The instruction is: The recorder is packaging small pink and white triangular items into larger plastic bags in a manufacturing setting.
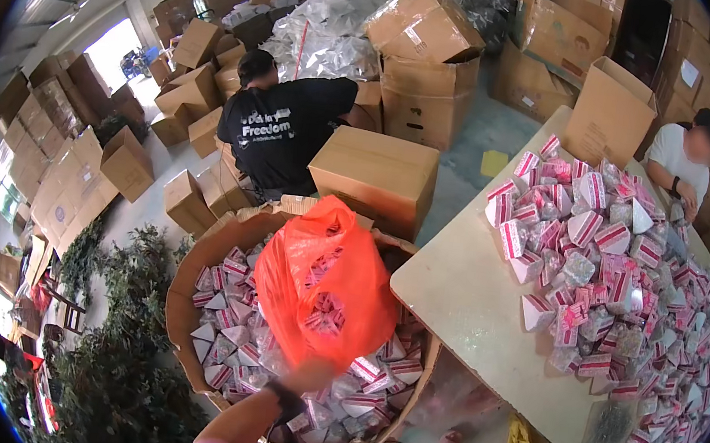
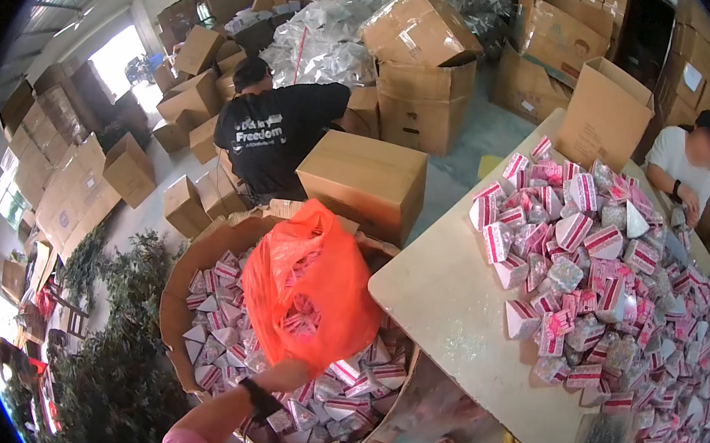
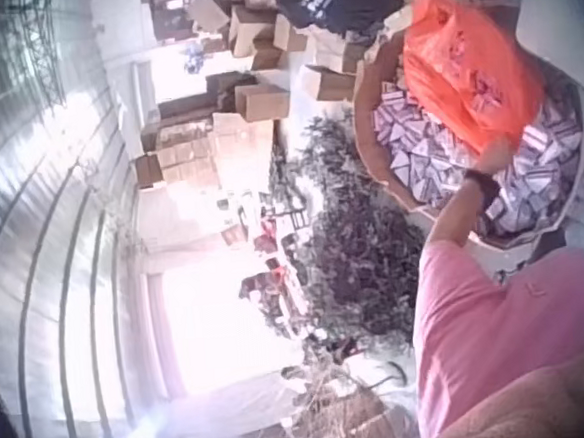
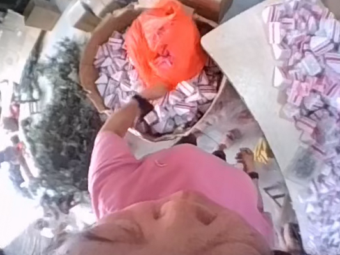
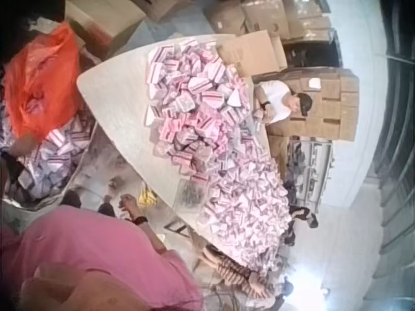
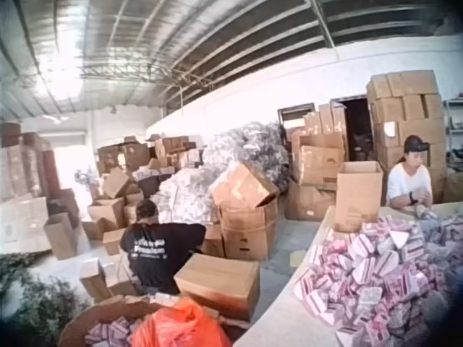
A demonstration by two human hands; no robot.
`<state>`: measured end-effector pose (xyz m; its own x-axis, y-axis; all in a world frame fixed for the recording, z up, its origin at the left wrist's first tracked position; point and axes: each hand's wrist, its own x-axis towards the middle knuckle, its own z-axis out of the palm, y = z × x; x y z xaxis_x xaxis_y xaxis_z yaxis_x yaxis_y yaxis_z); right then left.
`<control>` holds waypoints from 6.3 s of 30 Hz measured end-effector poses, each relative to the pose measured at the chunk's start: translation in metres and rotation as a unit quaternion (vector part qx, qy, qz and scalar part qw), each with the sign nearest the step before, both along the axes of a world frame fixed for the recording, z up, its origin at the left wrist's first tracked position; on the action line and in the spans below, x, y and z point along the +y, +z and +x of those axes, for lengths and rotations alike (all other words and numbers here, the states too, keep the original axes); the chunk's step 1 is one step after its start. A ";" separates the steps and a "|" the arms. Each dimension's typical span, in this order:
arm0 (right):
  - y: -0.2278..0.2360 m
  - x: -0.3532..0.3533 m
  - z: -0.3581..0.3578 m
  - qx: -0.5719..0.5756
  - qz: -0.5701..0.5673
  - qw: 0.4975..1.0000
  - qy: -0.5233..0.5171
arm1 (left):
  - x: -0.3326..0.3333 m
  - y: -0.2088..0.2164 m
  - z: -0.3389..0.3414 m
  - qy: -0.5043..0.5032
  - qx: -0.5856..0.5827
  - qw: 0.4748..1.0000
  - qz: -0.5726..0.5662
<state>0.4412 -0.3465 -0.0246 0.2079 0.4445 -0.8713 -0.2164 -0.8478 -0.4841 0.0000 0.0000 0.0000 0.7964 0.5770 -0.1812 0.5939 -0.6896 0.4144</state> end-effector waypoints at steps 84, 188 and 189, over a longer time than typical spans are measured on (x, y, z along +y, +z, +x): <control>0.029 -0.214 0.126 -0.226 0.103 0.869 -0.427 | 0.026 0.295 0.358 0.105 -0.465 0.840 -0.260; 0.120 -0.171 0.290 -0.099 0.245 0.870 -0.417 | -0.289 0.056 0.490 0.160 -0.234 0.853 -0.438; 0.121 -0.158 0.289 -0.109 0.249 0.870 -0.411 | -0.288 0.051 0.487 0.158 -0.251 0.840 -0.454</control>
<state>0.7299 -0.5048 0.0963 0.7697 0.3795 -0.5133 -0.5077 -0.1236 -0.8527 0.4870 -0.2885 0.0514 0.7364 0.5803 -0.3477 0.2813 0.2048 0.9375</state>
